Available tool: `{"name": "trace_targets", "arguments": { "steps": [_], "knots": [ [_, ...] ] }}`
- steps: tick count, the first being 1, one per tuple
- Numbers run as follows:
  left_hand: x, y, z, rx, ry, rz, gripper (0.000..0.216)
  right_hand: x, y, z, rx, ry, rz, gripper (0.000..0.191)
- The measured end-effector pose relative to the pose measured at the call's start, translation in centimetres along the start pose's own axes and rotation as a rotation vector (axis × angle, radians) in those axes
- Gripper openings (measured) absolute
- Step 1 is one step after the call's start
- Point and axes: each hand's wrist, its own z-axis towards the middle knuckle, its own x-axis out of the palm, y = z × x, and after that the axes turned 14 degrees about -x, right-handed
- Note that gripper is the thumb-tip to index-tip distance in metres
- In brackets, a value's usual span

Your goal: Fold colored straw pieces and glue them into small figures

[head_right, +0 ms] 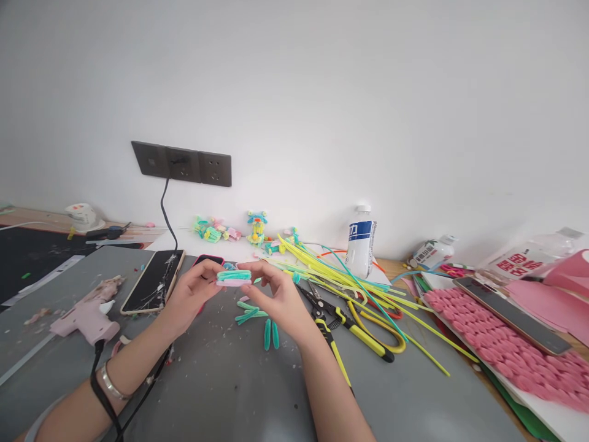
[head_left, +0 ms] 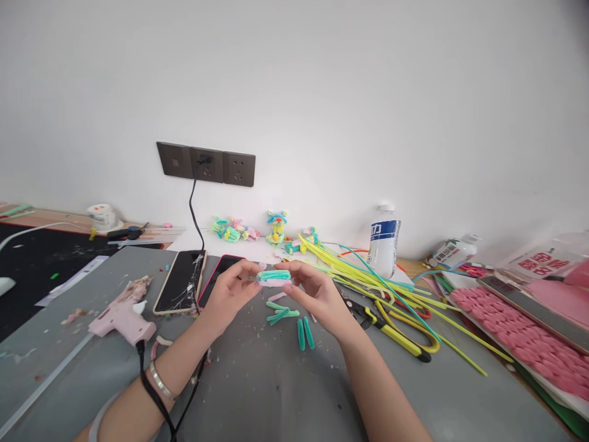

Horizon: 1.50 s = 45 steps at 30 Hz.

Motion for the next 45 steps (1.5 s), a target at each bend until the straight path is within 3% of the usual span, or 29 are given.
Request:
{"name": "trace_targets", "arguments": {
  "steps": [9, 18, 27, 37, 45],
  "knots": [
    [-0.14, 0.27, -0.02, 0.006, -0.029, 0.065, 0.021, 0.43, -0.23, 0.06, -0.006, -0.042, 0.085, 0.049],
    [0.05, 0.25, -0.03, -0.022, 0.004, 0.027, 0.019, 0.36, -0.03, 0.02, -0.033, -0.004, 0.016, 0.02],
    [0.0, 0.17, -0.26, 0.012, 0.038, 0.046, 0.022, 0.29, -0.03, 0.13, -0.076, 0.007, -0.07, 0.014],
    [0.16, 0.55, -0.5, 0.274, 0.024, 0.141, 0.02, 0.38, -0.36, 0.07, -0.087, 0.031, -0.12, 0.013],
    [0.44, 0.47, -0.33, 0.248, -0.034, 0.154, 0.011, 0.48, -0.32, -0.01, -0.082, 0.059, -0.159, 0.012]
  ]
}}
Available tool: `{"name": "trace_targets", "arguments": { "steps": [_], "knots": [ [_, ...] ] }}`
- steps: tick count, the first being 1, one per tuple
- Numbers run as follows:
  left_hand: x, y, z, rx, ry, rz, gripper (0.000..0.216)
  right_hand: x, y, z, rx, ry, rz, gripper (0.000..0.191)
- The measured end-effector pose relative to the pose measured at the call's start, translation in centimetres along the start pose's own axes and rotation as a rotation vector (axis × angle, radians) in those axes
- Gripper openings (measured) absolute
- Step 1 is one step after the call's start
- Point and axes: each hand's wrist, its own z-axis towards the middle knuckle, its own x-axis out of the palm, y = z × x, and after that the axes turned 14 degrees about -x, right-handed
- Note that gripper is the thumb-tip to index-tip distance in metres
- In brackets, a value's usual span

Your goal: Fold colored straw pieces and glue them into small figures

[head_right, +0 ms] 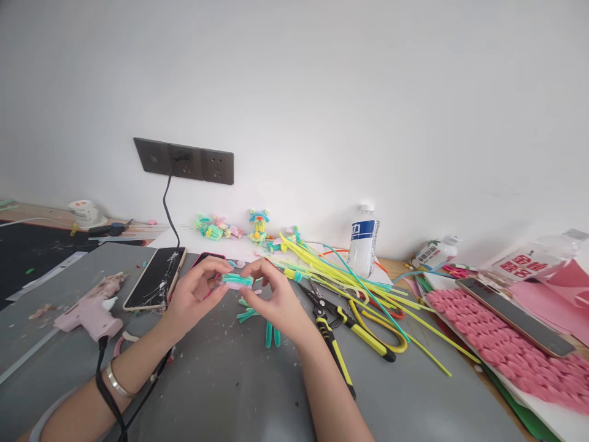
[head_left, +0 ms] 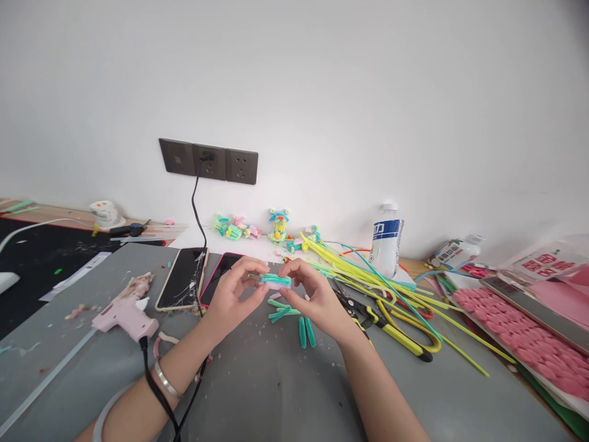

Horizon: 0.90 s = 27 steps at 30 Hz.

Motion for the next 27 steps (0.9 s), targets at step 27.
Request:
{"name": "trace_targets", "arguments": {
  "steps": [27],
  "knots": [
    [-0.31, 0.5, 0.33, 0.059, 0.015, 0.032, 0.008, -0.02, -0.02, 0.02, -0.114, -0.02, -0.171, 0.011]
  ]
}}
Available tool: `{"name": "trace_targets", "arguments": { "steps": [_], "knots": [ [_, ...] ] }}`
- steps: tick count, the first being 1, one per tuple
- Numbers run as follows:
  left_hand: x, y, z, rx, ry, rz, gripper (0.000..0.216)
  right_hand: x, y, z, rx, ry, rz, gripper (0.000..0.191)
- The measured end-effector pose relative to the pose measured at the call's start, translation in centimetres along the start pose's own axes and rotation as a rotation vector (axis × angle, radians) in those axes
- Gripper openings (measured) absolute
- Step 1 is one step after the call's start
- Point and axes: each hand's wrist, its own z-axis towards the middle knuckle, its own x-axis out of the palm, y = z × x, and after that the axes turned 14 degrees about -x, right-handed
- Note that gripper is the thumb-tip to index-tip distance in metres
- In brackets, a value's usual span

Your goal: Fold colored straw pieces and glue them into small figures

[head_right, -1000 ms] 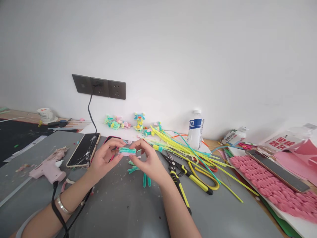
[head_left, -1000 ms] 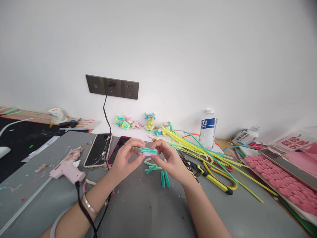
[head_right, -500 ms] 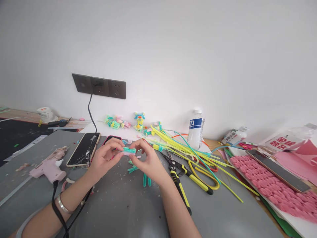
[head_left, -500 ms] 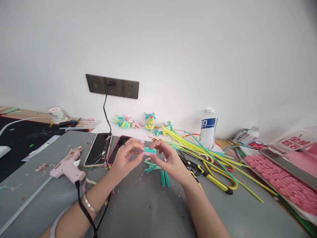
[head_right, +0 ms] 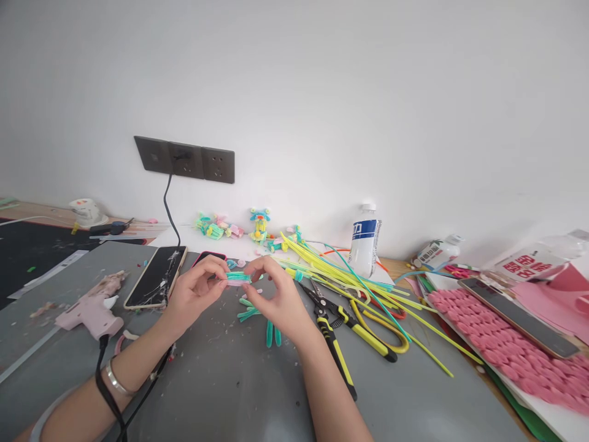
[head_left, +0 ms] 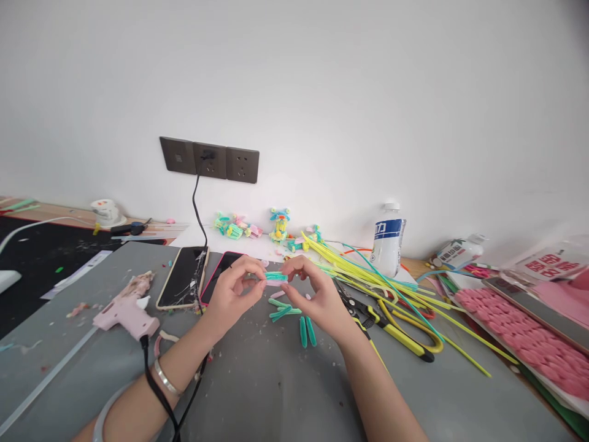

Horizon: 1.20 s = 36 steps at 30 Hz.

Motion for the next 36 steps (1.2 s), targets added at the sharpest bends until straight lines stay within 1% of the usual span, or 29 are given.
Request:
{"name": "trace_targets", "arguments": {
  "steps": [7, 23, 36],
  "knots": [
    [0.02, -0.26, 0.01, 0.016, -0.014, 0.036, 0.009, 0.07, 0.08, 0.05, -0.052, -0.002, 0.012, 0.009],
    [-0.01, -0.14, 0.04, 0.049, -0.009, 0.057, 0.01, 0.12, 0.28, 0.09, -0.095, 0.009, -0.03, 0.014],
    [0.1, -0.25, 0.06, -0.02, 0.007, 0.04, 0.009, 0.34, 0.06, 0.04, -0.036, -0.013, 0.016, 0.012]
  ]
}}
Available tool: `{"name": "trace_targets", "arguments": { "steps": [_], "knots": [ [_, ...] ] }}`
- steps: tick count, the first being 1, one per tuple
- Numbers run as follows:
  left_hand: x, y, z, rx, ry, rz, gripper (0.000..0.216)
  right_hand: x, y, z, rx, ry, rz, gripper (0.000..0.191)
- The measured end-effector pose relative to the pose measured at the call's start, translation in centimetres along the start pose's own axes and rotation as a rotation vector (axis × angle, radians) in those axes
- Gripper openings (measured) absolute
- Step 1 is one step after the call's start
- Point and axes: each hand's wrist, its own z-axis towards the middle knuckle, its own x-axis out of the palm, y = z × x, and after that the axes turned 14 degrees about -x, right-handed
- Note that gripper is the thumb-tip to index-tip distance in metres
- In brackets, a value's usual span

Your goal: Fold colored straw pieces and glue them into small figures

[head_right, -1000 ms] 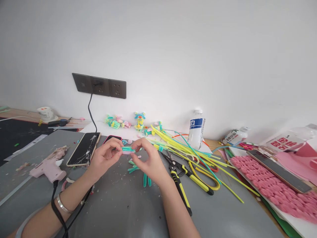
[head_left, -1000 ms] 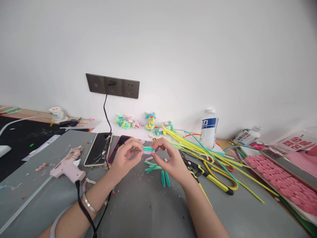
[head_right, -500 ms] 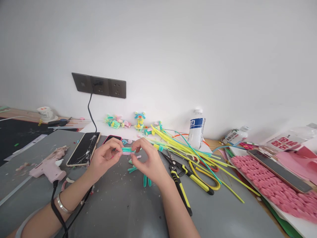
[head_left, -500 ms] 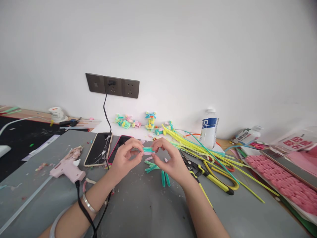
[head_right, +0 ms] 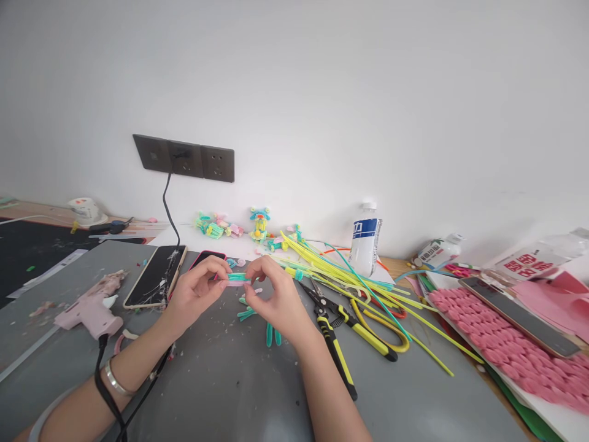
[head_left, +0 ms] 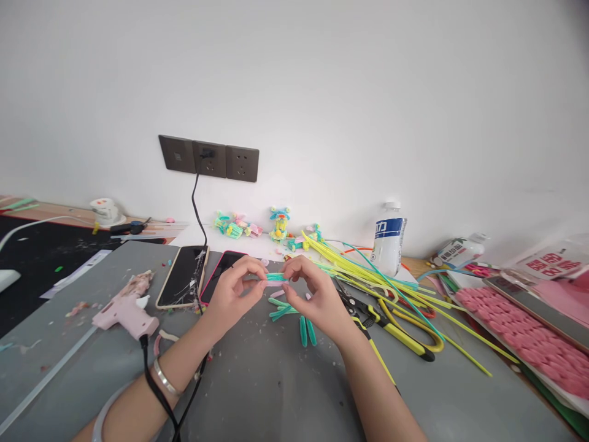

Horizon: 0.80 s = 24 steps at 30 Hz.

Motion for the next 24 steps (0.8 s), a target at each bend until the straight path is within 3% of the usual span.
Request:
{"name": "trace_targets", "arguments": {
  "steps": [8, 19, 24],
  "knots": [
    [-0.01, 0.22, -0.19, -0.056, -0.027, 0.01, 0.007, -0.1, 0.16, -0.05, 0.023, 0.013, 0.013, 0.012],
    [-0.14, 0.07, -0.21, -0.011, -0.005, 0.041, 0.006, -0.17, 0.18, -0.03, 0.013, 0.04, 0.014, 0.016],
    [0.01, 0.16, -0.23, -0.109, -0.038, 0.007, 0.013, -0.2, 0.23, 0.02, 0.008, 0.041, -0.006, 0.015]
  ]
}}
